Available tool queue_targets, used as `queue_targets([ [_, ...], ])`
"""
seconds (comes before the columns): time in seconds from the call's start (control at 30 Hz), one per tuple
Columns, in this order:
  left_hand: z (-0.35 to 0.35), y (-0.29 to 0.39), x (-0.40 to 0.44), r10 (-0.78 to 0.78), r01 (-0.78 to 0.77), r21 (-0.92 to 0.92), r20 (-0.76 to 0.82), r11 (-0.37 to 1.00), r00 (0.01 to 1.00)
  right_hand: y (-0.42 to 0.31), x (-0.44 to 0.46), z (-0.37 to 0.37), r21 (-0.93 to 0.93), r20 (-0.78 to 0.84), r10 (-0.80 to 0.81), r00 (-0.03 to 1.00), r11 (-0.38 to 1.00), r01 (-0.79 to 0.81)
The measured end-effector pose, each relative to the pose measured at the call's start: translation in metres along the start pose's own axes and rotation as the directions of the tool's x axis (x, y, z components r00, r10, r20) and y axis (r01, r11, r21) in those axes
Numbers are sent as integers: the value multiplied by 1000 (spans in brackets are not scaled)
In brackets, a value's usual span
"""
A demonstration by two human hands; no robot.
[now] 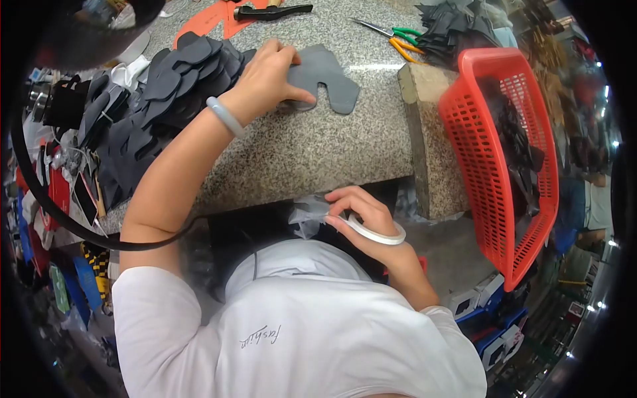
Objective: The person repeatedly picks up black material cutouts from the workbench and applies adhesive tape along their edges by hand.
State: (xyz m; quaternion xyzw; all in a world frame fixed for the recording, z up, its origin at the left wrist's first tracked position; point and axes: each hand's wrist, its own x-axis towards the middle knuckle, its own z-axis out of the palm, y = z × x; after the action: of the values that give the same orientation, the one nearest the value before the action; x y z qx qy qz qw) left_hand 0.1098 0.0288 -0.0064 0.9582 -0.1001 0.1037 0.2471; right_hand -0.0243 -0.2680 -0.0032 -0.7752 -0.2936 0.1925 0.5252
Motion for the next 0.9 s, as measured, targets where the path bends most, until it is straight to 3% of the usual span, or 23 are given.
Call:
queue_targets([
  [0.07,-11,1,-12,-73,70,48,73,996,995,-6,4,0,-30,26,-34,999,999,35],
  [0.23,-26,8,-24,96,-87,226,-31,970,995,-17,5,6,-41,-28,-106,994,994,104],
  [0.3,-40,30,-30,-106,112,-119,59,987,993,-21,3,6,-51,-67,-120,990,992,117],
  [0.33,-45,37,-38,-101,109,-122,70,987,992,-25,2,6,-60,-104,-134,985,990,128],
  [0.43,-47,51,-67,-116,166,-665,119,728,986,-46,7,0,-86,-178,-148,973,987,135],
  [0.47,-49,58,-77,-107,164,-669,126,724,986,-53,11,-1,-110,-198,-173,965,982,154],
  [0.53,-56,71,-96,-147,247,-785,199,568,969,-66,20,0,-163,-237,-275,932,957,241],
  [0.67,-68,83,-131,-136,234,-849,192,474,972,-81,34,8,-268,-228,-419,879,895,357],
  [0.7,-69,87,-138,-138,208,-894,166,398,976,-86,34,10,-303,-211,-446,870,876,375],
  [0.9,-74,98,-183,-58,-23,-841,-65,540,996,-99,29,32,-418,-213,-539,815,804,422],
])
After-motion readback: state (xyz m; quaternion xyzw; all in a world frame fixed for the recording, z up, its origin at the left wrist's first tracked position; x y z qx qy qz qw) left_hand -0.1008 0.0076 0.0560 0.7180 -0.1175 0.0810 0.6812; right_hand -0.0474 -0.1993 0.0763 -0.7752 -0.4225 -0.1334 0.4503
